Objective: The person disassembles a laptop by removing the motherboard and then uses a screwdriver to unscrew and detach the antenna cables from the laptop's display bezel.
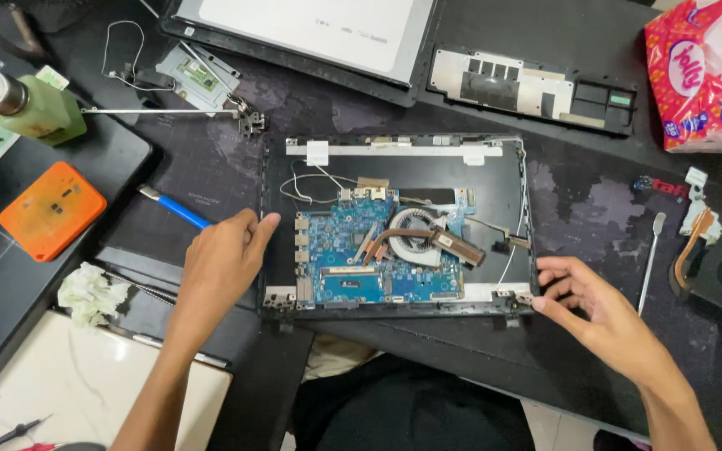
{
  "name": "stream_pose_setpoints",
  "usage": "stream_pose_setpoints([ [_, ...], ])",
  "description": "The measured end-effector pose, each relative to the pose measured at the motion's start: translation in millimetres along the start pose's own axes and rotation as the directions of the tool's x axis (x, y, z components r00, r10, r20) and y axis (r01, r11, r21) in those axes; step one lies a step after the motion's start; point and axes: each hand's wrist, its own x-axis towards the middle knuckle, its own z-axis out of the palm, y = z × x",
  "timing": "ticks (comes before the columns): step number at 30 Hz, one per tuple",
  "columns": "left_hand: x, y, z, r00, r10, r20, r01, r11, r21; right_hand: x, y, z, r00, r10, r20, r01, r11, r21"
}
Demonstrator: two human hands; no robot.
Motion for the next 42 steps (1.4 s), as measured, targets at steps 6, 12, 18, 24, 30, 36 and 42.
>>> stream_pose_setpoints([
  [6, 7, 4, 11, 0.983, 0.145, -0.115, -0.128, 0.981, 0.148, 0, -51, 17, 0.988, -0.047, -0.146, 0.002, 0.957, -0.290],
  [12, -3, 19, 2, 0.975, 0.161, -0.150, -0.114, 0.953, 0.281, -4, -124, 28, 0.926, -0.103, -0.363, -0.130, 0.816, -0.563],
  [18, -14, 55, 3, 0.939, 0.302, -0.163, -0.223, 0.898, 0.379, 30, -126, 55, 0.792, -0.607, -0.062, 0.384, 0.575, -0.722],
  [24, -8, 65, 19, 0.877, 0.472, -0.085, -0.447, 0.869, 0.213, 47, -122, 74, 0.827, -0.558, 0.060, 0.410, 0.527, -0.744],
  [30, -4, 63, 26, 0.857, 0.511, -0.064, -0.500, 0.856, 0.134, 42, -117, 48, 0.821, -0.540, -0.187, 0.310, 0.696, -0.648],
  [36, -6, 55, 41, 0.850, 0.527, -0.010, -0.524, 0.847, 0.085, 31, -90, 2, 0.815, -0.354, -0.459, 0.143, 0.891, -0.432],
  [42, -4, 61, 38, 0.811, 0.572, 0.118, -0.583, 0.805, 0.107, 25, -64, -19, 0.793, -0.218, -0.569, 0.045, 0.952, -0.301],
])
